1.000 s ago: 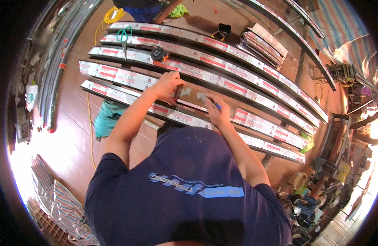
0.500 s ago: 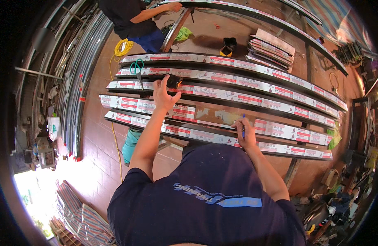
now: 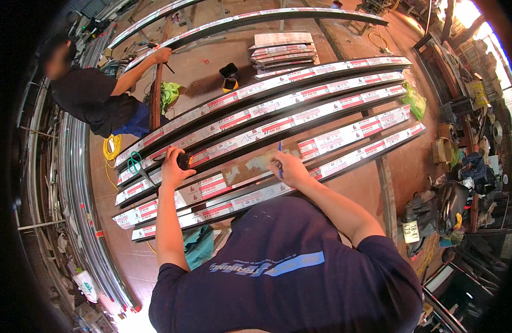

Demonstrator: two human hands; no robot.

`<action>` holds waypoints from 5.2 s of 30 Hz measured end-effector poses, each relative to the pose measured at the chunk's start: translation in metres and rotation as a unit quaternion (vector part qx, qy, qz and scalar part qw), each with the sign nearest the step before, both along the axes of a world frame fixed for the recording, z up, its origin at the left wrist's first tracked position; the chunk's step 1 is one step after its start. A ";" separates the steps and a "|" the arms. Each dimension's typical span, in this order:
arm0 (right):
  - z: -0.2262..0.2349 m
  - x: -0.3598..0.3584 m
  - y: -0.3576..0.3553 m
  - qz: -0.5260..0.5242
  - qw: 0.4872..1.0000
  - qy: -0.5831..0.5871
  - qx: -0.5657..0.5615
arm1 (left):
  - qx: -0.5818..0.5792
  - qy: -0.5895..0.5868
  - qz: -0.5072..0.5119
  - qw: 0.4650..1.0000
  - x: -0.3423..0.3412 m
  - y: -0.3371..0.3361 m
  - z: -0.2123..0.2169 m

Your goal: The person measures and marks multiple long metal profiles laid on a workbench using a tape measure and a pen. They repeatedly position the tape measure, mark points along the profiles, and adjust the profiles as needed. Another person is visible in the background working separately.

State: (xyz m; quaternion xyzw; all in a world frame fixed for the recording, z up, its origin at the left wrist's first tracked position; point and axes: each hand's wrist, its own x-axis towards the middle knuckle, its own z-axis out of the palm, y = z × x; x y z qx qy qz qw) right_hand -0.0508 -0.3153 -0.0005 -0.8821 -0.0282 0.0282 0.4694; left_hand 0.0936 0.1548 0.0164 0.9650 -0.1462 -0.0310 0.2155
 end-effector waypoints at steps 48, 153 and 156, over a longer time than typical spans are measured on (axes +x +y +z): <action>-0.013 0.021 -0.009 0.053 0.994 -0.014 -0.092 | -0.151 -0.094 0.125 0.976 -0.133 -0.107 -0.012; -0.028 0.018 0.009 -0.016 0.974 -0.127 -0.185 | -0.177 -0.136 0.088 0.971 -0.125 -0.101 -0.033; -0.029 0.018 0.008 -0.015 0.974 -0.122 -0.189 | -0.169 -0.140 0.089 0.972 -0.125 -0.101 -0.032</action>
